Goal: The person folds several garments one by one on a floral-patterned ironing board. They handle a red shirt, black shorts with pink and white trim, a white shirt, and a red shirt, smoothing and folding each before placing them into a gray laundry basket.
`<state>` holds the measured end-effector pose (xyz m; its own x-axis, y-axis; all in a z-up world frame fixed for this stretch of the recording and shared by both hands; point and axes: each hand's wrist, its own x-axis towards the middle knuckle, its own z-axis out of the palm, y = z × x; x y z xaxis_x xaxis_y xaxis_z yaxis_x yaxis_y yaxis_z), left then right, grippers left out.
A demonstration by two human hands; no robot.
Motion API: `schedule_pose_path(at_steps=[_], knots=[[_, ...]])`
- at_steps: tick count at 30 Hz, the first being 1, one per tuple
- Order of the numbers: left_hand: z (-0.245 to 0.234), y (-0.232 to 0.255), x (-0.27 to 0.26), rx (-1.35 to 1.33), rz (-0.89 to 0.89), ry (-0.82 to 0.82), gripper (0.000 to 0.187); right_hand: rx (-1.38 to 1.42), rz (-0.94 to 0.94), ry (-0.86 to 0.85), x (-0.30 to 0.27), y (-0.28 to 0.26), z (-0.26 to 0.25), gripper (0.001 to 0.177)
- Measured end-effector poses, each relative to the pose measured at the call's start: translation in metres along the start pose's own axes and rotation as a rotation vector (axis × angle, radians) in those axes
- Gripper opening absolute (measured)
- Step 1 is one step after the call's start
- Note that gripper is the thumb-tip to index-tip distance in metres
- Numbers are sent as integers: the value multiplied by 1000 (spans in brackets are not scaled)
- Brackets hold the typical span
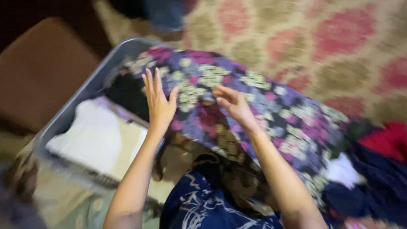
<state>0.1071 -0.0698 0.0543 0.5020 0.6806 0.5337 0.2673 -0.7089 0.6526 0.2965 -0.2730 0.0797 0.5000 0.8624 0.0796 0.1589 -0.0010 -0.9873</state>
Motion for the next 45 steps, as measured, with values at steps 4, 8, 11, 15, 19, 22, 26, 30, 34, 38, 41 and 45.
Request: schedule_pose_path(at_steps=[4,8,11,15,19,22,26,30,34,38,41,45], knots=[[68,81,-1,-154,166,-150,85,-27,-55,231,-58,7,-86,46],[132,163,-24,-195,333,-331,87,-132,-55,434,-132,3,-159,45],[170,224,-58,-277,480,-476,87,-297,-55,608,-202,-16,-200,39],[208,294,-104,-402,616,-693,84,-617,-54,961,-300,-55,-251,28],[244,351,-141,-547,685,-779,75,-919,-14,1165,-371,-77,-305,34],[278,387,-156,-637,685,-732,59,-1067,83,1116,-400,-62,-339,42],[311,417,-155,-648,730,-635,32,-1113,304,1015,-411,-28,-364,37],[331,426,-142,-614,604,-822,14,-982,428,1077,-413,-22,-374,19],[359,423,-123,-758,472,-962,16,-758,268,1039,-402,-32,-376,25],[388,421,-111,-910,337,-1072,18,-1124,-61,819,-385,-25,-380,33],[395,424,-89,-1192,362,-1042,21,-951,225,1077,-383,-28,-400,21],[370,437,-34,-1370,-103,-1024,16,-757,-115,1470,-391,-80,-451,37]])
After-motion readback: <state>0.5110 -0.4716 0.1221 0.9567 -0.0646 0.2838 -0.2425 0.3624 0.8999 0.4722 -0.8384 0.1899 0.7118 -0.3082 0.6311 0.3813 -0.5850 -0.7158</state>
